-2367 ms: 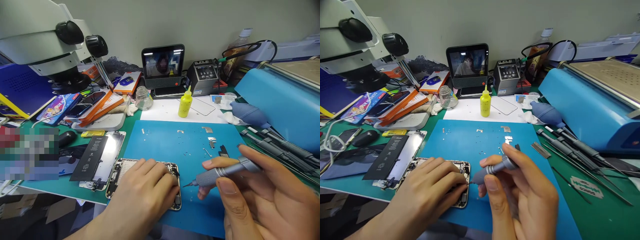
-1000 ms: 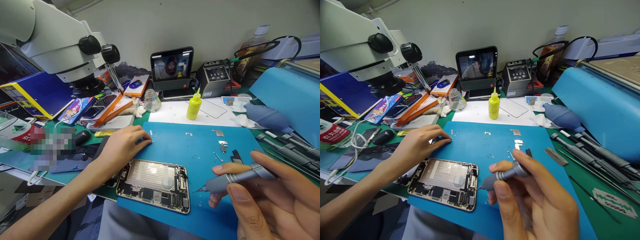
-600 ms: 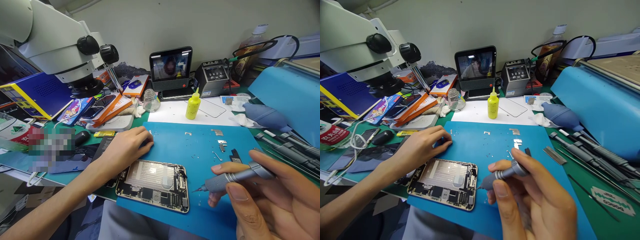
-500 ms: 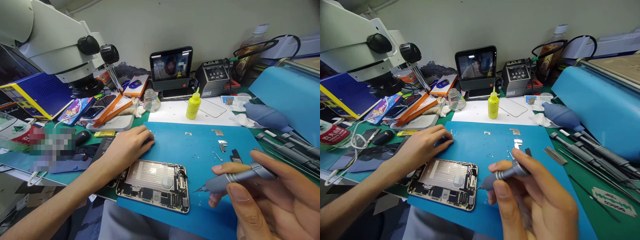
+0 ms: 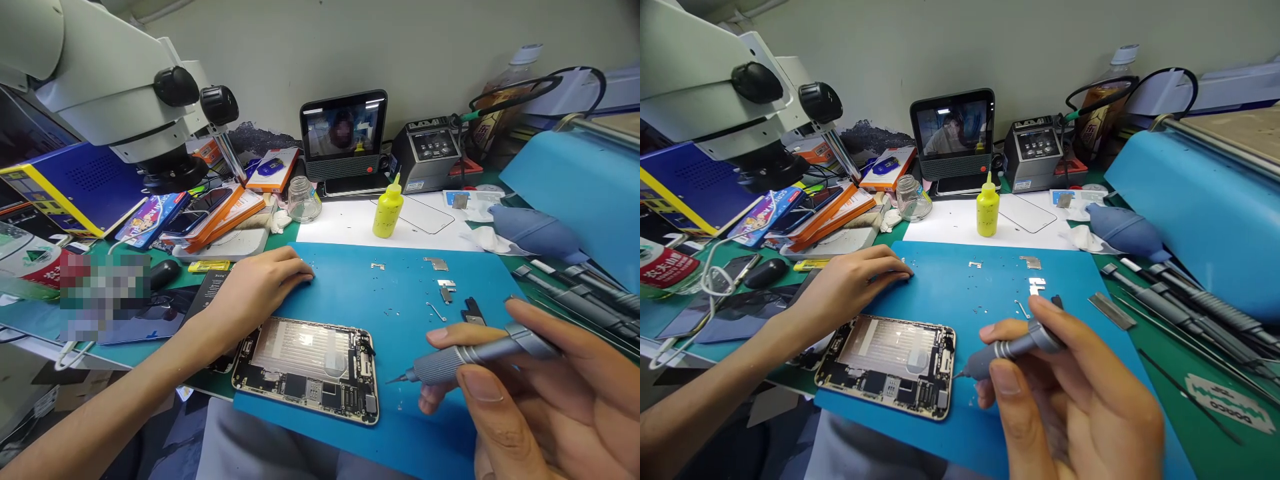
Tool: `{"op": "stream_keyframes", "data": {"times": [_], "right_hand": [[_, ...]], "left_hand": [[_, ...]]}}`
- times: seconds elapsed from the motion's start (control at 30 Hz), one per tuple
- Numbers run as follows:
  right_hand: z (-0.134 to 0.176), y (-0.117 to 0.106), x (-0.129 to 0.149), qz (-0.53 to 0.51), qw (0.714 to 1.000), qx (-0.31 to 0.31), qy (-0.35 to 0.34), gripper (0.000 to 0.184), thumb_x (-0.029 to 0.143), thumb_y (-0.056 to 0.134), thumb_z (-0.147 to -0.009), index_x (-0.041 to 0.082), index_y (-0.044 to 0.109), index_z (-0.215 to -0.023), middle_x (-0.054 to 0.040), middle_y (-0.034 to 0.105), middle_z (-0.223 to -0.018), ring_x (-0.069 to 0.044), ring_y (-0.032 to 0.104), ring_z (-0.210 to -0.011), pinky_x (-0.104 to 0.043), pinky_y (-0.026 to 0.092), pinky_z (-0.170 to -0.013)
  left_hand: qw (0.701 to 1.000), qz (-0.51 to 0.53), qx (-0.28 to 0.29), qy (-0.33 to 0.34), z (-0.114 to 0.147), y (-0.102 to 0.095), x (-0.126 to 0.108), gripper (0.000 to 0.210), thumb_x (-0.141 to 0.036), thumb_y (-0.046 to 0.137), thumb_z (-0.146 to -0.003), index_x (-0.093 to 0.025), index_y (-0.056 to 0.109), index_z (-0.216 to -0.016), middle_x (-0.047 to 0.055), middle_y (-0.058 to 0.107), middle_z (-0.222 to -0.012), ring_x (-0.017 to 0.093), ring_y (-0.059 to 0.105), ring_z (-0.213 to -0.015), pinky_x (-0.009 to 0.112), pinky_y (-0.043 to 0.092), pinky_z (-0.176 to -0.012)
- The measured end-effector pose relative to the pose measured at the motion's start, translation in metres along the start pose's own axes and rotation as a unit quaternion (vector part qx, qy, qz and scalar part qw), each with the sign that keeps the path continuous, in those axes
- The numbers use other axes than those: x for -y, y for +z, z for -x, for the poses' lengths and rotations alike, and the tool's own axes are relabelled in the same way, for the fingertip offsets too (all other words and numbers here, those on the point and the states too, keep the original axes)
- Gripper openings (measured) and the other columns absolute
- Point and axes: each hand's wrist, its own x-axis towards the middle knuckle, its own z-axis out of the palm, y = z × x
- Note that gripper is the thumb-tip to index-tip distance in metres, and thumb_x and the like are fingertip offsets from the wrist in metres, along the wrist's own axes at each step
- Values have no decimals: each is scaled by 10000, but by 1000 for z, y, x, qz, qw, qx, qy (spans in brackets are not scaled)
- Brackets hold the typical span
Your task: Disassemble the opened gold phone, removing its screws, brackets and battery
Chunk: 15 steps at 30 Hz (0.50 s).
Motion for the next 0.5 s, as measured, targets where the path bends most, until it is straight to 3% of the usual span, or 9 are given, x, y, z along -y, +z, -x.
{"op": "stream_keyframes", "data": {"times": [0.33, 0.5], "right_hand": [[3, 1, 3, 21, 999, -13, 31, 266, 389, 881, -1018, 343, 814, -1271, -29, 802, -929, -227, 813, -770, -240, 607, -486], [3, 2, 2, 3, 999, -12, 30, 288, 399, 888, -1004, 342, 822, -1279, -15, 797, -921, -187, 774, -682, -224, 608, -477]], "left_hand": [[1000, 17, -17, -6, 3, -2, 3, 143, -309, 746, -1145, -176, 779, -1185, 48, 803, -1165, 202, 792, -1018, 415, 695, -940], [998, 16, -53, -9, 12, -10, 0, 140, -238, 646, -1186, -199, 781, -1177, 51, 817, -1170, 205, 802, -1035, 365, 648, -907]]}}
